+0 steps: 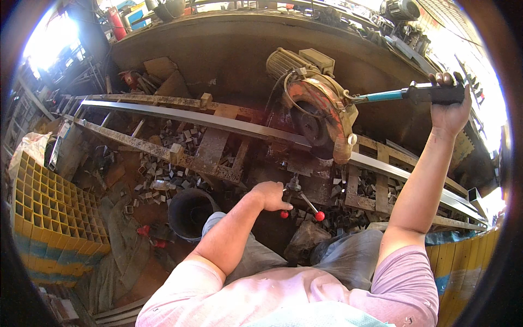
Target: The person selects hollow metal profiles from a stack, positions them on a chop saw, and cuts them to length. After each cut, the person removes the cut piece and places it aside, repeating the process for several profiles.
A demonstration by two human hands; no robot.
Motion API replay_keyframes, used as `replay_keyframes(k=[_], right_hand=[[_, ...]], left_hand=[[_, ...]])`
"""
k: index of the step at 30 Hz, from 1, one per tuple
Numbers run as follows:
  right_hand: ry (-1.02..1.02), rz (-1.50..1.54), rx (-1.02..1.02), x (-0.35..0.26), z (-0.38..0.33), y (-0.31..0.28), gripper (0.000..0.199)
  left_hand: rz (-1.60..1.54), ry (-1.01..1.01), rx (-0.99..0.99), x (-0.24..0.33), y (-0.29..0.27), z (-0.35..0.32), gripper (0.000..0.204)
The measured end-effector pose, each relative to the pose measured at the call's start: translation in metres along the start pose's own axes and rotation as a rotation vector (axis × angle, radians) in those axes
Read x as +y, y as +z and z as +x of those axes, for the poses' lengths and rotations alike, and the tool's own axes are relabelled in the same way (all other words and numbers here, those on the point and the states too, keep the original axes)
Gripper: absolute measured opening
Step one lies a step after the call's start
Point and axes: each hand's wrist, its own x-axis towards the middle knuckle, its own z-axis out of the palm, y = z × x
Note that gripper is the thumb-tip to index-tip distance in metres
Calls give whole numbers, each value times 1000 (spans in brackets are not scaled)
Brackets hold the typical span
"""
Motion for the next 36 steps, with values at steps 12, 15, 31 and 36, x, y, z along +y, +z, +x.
replay_keyframes(k=[12, 15, 31, 36], right_hand=[[23, 111, -174, -4, -4, -2, 46], [23, 92, -158, -4, -7, 1, 46], [-4, 88, -79, -3, -9, -4, 44], [-2, 76, -48, -2, -7, -4, 43]], left_hand=[[-5, -4, -8, 1, -1, -1, 89], [-14, -2, -6, 1, -1, -2, 89], [-14, 12, -18, 2, -7, -3, 91], [7, 9, -12, -1, -5, 2, 94]])
